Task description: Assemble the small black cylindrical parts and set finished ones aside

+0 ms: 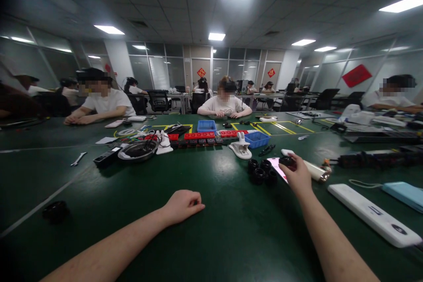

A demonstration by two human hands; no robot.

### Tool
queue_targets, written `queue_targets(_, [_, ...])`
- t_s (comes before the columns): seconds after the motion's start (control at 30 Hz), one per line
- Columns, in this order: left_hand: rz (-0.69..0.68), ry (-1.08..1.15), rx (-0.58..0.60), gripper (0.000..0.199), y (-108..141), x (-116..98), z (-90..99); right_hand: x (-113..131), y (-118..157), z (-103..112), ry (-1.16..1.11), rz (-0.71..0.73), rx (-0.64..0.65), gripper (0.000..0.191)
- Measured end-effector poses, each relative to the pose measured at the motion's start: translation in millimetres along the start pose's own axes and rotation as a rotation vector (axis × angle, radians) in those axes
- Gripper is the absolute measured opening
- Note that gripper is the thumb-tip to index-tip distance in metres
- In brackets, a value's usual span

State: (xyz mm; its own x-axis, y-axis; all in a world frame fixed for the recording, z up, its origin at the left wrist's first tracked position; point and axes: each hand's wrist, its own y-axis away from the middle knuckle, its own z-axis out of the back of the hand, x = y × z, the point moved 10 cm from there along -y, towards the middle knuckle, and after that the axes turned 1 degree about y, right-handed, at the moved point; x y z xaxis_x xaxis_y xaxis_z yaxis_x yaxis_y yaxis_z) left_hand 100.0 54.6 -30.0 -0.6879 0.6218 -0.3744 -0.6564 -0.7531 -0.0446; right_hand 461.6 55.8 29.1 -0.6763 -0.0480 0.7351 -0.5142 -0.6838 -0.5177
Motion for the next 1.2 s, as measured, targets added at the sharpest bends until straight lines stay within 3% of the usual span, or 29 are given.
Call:
queue_targets(0.13, [-0.005,0.014,0.001,0.032,-1.7,-0.3,-0.6,-7.5,11.0,-11.7,0.146,-0.004,0.032,0.046])
queue_targets(0.3, [-0.009,-0.005,-0.009,0.03,-4.7,0.1,-1.3,-0.7,15.0,-8.3,0.263,0.054,0.003,0.046])
queue_targets(0.5, [-0.011,-0.017,-0.001,0.029,-5.0,0.7,-2.9,21.2,17.5,-14.3,0.355,0.29,-0.007,0.042])
queue_targets(0.67, [-0.018,0.005,-0.012,0.029,-4.9,0.9,-2.5,7.6,22.8,-45.8,0.43,0.281,0.264,0.039])
queue_targets(0.77, [-0.019,0.007,-0.017,0.029,-4.3,0.9,-2.3,4.7,24.9,-51.7,0.458,0.278,0.317,0.04])
queue_targets(1.03, [-0.014,-0.006,-0.019,0.029,-2.7,-1.7,0.0,-0.3,24.8,-50.2,0.336,0.232,0.273,0.051])
queue_targets(1.2, [-0.014,-0.002,-0.03,0.027,1.4,-1.7,2.2,18.1,26.3,-10.9,0.233,0.157,0.021,0.043])
